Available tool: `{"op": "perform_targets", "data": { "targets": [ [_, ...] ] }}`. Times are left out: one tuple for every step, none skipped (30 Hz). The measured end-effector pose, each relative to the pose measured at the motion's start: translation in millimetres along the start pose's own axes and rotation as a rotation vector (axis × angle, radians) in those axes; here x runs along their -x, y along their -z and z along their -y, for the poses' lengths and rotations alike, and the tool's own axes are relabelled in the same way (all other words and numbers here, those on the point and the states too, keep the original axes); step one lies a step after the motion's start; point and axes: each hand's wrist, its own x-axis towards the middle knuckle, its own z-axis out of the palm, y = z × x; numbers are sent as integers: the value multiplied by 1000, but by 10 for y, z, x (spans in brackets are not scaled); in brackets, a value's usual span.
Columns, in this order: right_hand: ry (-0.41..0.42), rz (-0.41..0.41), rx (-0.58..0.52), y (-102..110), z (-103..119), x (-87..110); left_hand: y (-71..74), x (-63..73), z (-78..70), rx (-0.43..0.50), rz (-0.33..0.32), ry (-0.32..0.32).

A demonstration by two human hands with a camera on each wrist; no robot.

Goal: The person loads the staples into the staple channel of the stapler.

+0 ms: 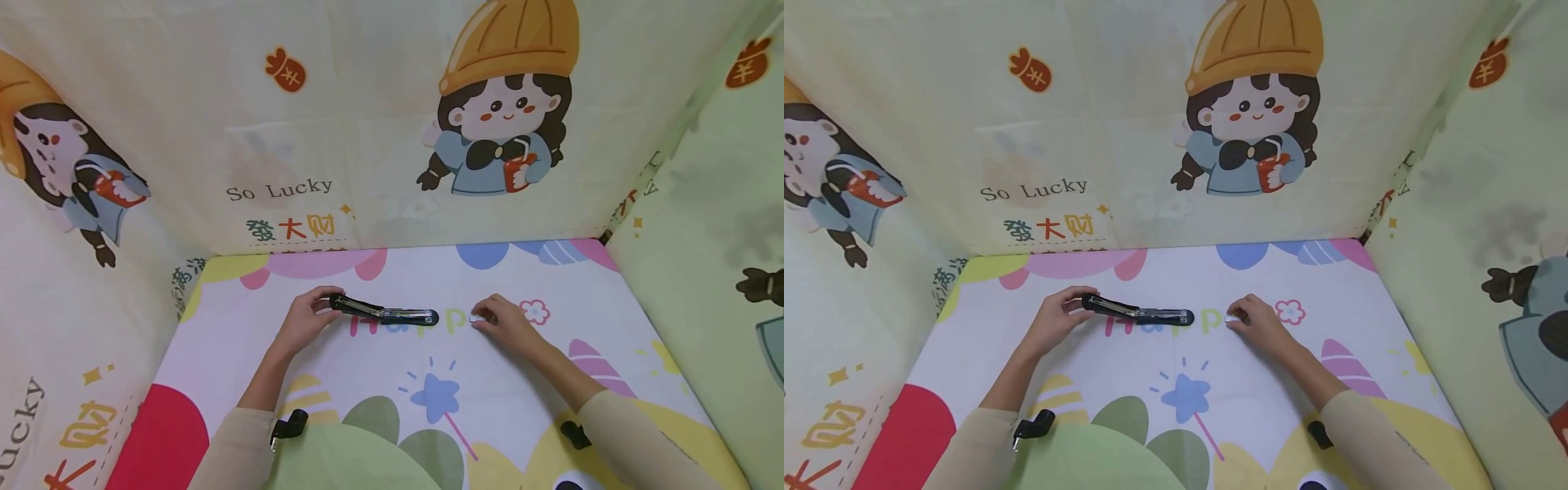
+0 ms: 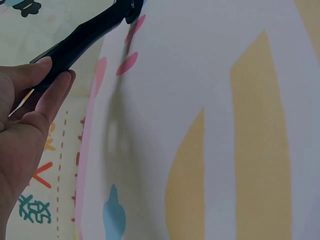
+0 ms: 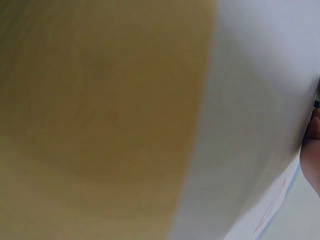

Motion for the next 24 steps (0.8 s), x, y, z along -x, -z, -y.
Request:
{"op": "perform_targets", "data": {
  "targets": [
    [4, 5, -1, 5, -3, -1, 1, -2, -1, -2, 0, 0],
    [10, 10, 1, 9, -6, 0, 1, -2, -3, -4, 0, 1],
    [15, 12, 3, 13, -8, 0, 1, -2, -7, -4, -1, 2],
    [21, 12, 3, 16, -11, 0, 1, -3, -10, -7, -1, 2],
    [27, 11, 6, 17, -14, -1, 0, -2, -17, -9, 0, 2],
    [32, 11, 6, 20, -17, 0, 0, -4, -22, -10, 0, 2],
    [33, 14, 12, 25, -16, 0, -2, -5, -26, -11, 0, 1],
    [32, 16, 13, 31, -15, 2, -4, -6, -29, -9, 0, 1],
    [30, 17, 11, 35, -16, 2, -5, -7, -32, -9, 0, 0],
    [26, 22, 8, 38, -12, -4, -3, -6, -32, -11, -2, -4],
    [23, 26, 6, 42, -8, -8, -2, -6, -35, -7, -2, -5],
    [20, 28, 3, 46, -5, -11, -3, -9, -36, -2, -2, -7],
    [15, 31, 0, 49, -2, -14, -4, -10, -35, 3, -1, -8],
    [10, 33, -1, 52, 0, -16, -6, -13, -32, 4, 2, -9],
    [8, 32, -1, 55, 3, -17, -8, -14, -32, 2, 4, -11],
    [2, 36, -2, 58, 5, -18, -10, -16, -30, 0, 7, -12],
    [0, 38, -2, 58, 6, -20, -11, -15, -28, -1, 7, -11],
    [-1, 41, -3, 60, 6, -24, -11, -13, -28, -5, 7, -11],
    [-2, 44, -4, 60, 10, -30, -10, -12, -25, -10, 6, -7],
    [-2, 47, -3, 60, 14, -38, -9, -12, -27, -19, 4, -7],
    [4, 49, -4, 60, 19, -46, -8, -9, -29, -22, 2, -4],
    [5, 52, -6, 60, 26, -57, -7, -9, -28, -24, 1, 1],
    [7, 54, -6, 62, 38, -68, -6, -7, -31, -25, 1, 5],
    [15, 55, -6, 63, 49, -81, -5, -6, -33, -25, 1, 10]
  ]
}}
